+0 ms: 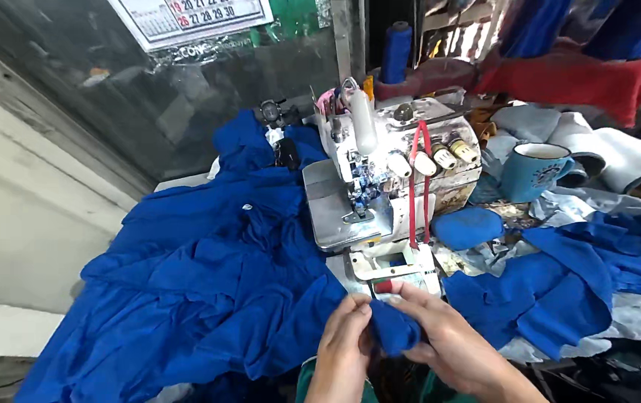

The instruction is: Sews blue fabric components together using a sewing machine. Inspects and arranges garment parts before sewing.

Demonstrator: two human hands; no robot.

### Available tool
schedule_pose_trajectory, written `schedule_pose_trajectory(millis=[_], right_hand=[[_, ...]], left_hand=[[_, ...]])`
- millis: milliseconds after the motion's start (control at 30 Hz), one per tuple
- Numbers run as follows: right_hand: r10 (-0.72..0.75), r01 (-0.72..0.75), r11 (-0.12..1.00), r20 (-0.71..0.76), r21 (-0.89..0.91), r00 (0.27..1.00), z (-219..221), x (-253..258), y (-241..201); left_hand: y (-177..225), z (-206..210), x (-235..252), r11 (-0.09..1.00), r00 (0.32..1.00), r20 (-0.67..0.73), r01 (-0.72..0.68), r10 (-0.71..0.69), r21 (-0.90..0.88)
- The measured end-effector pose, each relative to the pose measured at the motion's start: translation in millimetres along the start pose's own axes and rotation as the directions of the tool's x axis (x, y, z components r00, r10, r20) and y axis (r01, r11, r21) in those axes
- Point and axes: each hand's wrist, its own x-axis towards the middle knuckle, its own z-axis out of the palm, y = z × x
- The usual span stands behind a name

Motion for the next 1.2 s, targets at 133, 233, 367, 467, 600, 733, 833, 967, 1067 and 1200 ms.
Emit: schedule_pose_trajectory(millis=[133, 233, 367, 467, 600, 733, 833, 967, 1067, 1200], right_hand=[[-0.521, 0.421, 0.812, -0.177, -0.404, 0.835, 3, -11, 6], [-0.486, 0.452, 0.860, -0.111, -0.236, 0.867, 15, -42, 8], [-0.409, 0.392, 0.912, -0.230, -0.117, 0.883, 17, -43, 16], [-0.441, 0.420, 0.897, -0.260, -0.136, 0.859, 12, -36, 14], [-0.550, 0.442, 0.818, -0.275, -0.367, 0.789, -3, -49, 19], [-0.457, 0.427, 0.885, -0.172, -0.185, 0.873, 6, -61, 18], [-0.442, 0.441, 0.896, -0.148, -0.041, 0.885, 1, -48, 17], [-0.439, 0.431, 0.873, 0.014, -0.228, 0.898, -16, -45, 0], [-0.350, 0.458, 0.833, 0.346, -0.309, 0.871, -21, -41, -27], [-0.238, 0.416, 0.870, 0.514, -0.266, 0.824, -20, -29, -49]], left_hand=[[13, -13, 3, 0.697, 0.878, 0.056, -0.414, 0.475, 0.585], [10, -13, 0, 0.560, 0.787, 0.192, -0.565, 0.586, 0.606], [-13, 2, -11, 0.495, 0.725, 0.330, -0.667, 0.604, 0.557], [-34, 12, -21, 0.595, 0.777, 0.301, -0.621, 0.552, 0.511], [-19, 4, -21, 0.628, 0.791, 0.148, -0.570, 0.594, 0.530], [-15, 8, -27, 0.525, 0.746, 0.245, -0.625, 0.619, 0.578], [-25, 20, -39, 0.542, 0.758, 0.325, -0.639, 0.566, 0.547], [3, -6, -33, 0.576, 0.783, 0.263, -0.601, 0.564, 0.554], [36, -16, -11, 0.555, 0.790, 0.421, -0.613, 0.446, 0.562], [34, -22, 9, 0.769, 0.760, 0.579, -0.549, 0.296, 0.327]])
